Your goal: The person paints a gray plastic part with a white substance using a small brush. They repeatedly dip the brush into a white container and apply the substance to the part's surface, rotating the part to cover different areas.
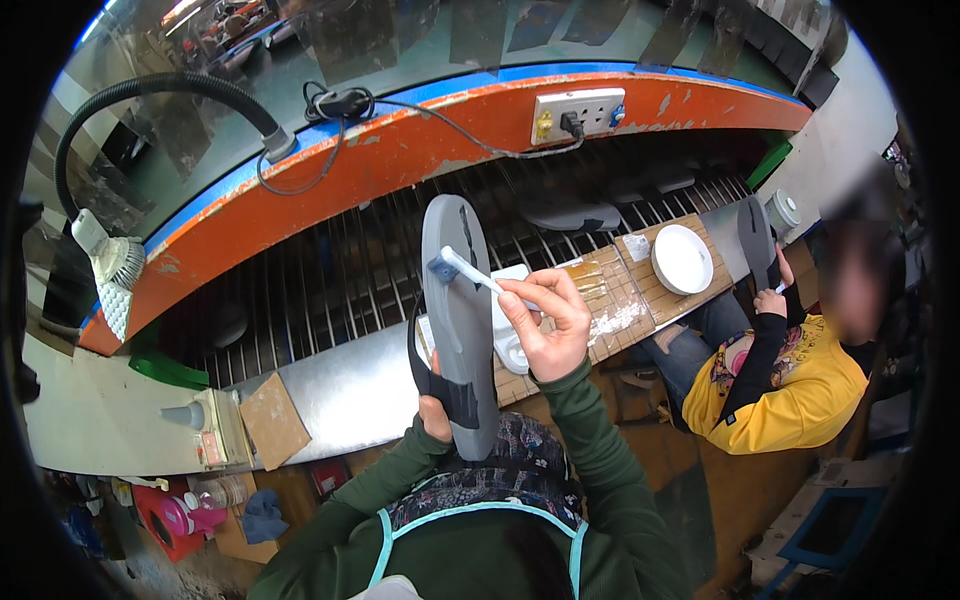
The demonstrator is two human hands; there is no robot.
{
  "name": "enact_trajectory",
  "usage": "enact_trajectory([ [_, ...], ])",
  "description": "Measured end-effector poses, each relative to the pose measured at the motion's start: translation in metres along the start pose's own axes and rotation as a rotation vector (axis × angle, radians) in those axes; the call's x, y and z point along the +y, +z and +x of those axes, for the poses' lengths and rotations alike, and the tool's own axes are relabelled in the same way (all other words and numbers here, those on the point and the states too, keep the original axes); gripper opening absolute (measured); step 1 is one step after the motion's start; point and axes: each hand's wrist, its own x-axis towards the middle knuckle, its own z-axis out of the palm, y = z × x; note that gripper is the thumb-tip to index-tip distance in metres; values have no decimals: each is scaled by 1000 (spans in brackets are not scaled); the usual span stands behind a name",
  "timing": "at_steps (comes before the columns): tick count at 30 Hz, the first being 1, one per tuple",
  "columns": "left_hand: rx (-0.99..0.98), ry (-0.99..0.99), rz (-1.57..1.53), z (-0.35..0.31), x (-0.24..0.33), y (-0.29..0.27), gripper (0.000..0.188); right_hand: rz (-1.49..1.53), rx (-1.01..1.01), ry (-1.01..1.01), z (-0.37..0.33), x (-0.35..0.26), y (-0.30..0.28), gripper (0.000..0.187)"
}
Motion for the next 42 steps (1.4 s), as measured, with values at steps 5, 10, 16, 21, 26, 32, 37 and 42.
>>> enact_trajectory([
  [5,-56,128,100,7,8,-7,82,87,-27,39,18,-2,-7,15],
  [10,-113,248,264,19,25,-7,60,34,-61,-12,34,-6,-19,15],
  [16,-106,306,268,21,29,-11,59,-29,-13,-55,48,-9,-31,17],
  [21,-214,379,361,29,37,-24,78,-49,-101,-126,49,-8,-43,17],
  [26,-302,431,461,33,50,-29,60,-60,-147,-149,49,-5,-52,17],
  [32,-316,398,461,32,59,-27,59,-125,-190,-181,48,-2,-59,17],
  [37,-300,386,425,32,60,-26,58,-113,-181,-246,47,2,-58,17],
  [42,-272,381,367,31,60,-24,61,-113,-198,-270,46,3,-57,17],
])
